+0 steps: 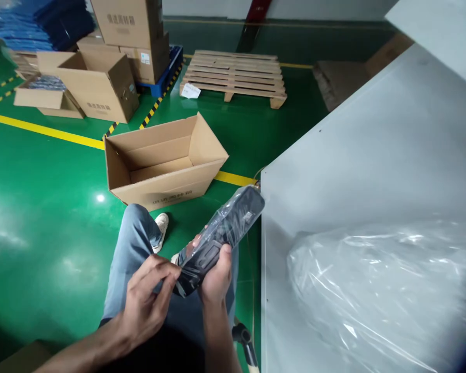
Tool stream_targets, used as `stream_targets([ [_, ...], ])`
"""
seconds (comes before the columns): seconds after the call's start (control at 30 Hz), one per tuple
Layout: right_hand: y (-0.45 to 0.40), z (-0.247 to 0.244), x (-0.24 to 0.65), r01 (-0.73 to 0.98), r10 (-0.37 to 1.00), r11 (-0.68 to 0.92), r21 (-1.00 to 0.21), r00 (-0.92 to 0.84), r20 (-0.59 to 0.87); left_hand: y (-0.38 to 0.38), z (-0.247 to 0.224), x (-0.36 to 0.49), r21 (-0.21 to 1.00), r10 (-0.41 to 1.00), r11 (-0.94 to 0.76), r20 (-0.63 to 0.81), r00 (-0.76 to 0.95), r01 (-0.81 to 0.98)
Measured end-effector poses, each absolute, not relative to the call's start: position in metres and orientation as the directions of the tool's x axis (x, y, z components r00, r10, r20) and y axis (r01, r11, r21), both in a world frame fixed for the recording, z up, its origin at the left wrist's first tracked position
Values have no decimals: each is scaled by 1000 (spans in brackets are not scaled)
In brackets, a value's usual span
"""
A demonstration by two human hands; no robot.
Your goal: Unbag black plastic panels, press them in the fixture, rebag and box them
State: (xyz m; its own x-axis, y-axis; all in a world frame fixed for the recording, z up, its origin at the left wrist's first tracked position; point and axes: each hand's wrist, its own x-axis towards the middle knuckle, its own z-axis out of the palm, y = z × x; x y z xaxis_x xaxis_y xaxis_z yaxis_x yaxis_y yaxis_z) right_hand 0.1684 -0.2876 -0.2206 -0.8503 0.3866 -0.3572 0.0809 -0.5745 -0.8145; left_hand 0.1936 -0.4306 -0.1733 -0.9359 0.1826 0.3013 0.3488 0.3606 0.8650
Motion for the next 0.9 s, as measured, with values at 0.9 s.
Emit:
stream_targets([
  [0.9,-278,-239,173,234,181,-353,-906,-933,-311,-402,-172,169,832,409,-141,-445,-797,-537],
])
